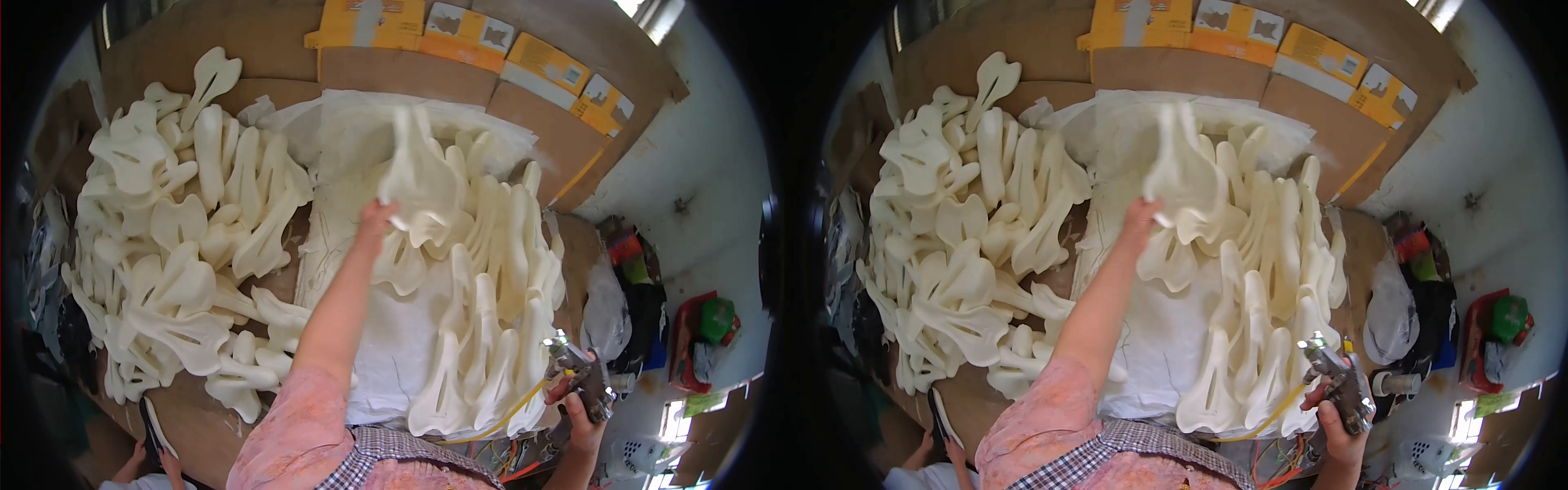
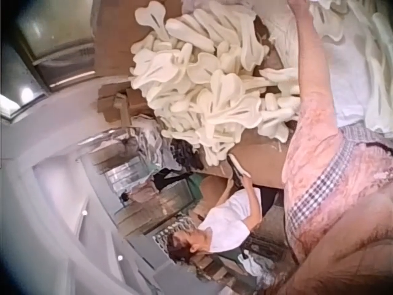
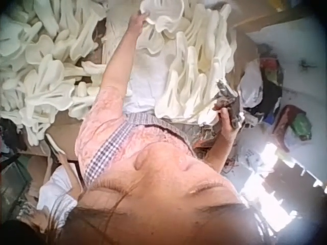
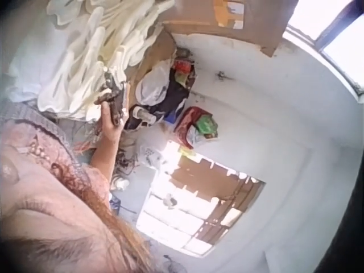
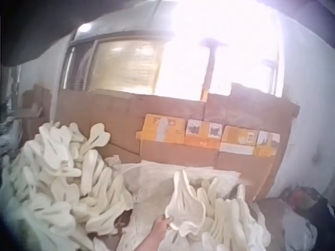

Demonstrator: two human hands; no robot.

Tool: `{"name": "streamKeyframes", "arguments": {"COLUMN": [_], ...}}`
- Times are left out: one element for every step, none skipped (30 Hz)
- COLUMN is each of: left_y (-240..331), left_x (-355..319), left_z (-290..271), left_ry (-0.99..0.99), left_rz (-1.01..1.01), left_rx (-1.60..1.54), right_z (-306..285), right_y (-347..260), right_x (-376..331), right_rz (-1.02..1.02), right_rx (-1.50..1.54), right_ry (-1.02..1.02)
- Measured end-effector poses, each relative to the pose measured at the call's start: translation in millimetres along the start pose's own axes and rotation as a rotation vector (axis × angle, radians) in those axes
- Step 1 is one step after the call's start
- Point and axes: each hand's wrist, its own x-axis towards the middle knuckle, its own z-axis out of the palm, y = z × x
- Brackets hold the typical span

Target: Organizing and packing white foam saddle-shaped parts into sacks and cardboard boxes.

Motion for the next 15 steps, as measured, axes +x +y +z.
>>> {"name": "streamKeyframes", "arguments": {"left_y": [-19, -41, -54, -59, -58, -57, -45, -24, 2, 29, 59, 99, 122, 153, 171], "left_x": [7, 10, 15, 22, 25, 17, 2, -10, -19, -26, -36, -47, -62, -88, -100], "left_z": [2, 6, 2, -5, -17, 5, 36, 42, 34, 8, -22, -87, -121, -101, -114], "left_ry": [-0.014, 0.036, 0.12, 0.163, 0.205, 0.145, 0.065, 0.076, 0.092, 0.124, 0.243, 0.288, 0.368, 0.363, 0.594], "left_rz": [-0.043, 0.02, 0.007, 0.158, 0.3, 0.298, 0.29, 0.261, 0.24, 0.212, 0.335, 0.345, 0.604, 0.587, 0.657], "left_rx": [0.114, 0.207, 0.444, 0.48, 0.528, 0.51, 0.486, 0.418, 0.356, 0.26, 0.293, 0.164, 0.154, -0.349, -0.356], "right_z": [7, 16, 20, 18, 24, 11, -2, -1, 8, 13, 4, 9, 12, 10, 10], "right_y": [1, 2, 4, 9, 11, 17, 20, 21, 22, 23, 32, 35, 36, 36, 35], "right_x": [0, 1, 2, 2, 0, -4, -9, -12, -15, -18, -13, -9, -6, -4, -3], "right_rz": [-0.001, -0.007, -0.011, 0.005, 0.02, 0.083, 0.149, 0.161, 0.161, 0.164, 0.127, 0.119, 0.119, 0.124, 0.12], "right_rx": [0.002, 0.026, 0.052, 0.028, -0.016, -0.074, -0.134, -0.136, -0.114, -0.096, -0.094, -0.046, -0.018, -0.083, -0.074], "right_ry": [-0.037, -0.007, 0.01, -0.059, -0.07, -0.125, -0.16, -0.166, -0.112, -0.043, -0.124, -0.226, -0.294, -0.32, -0.309]}}
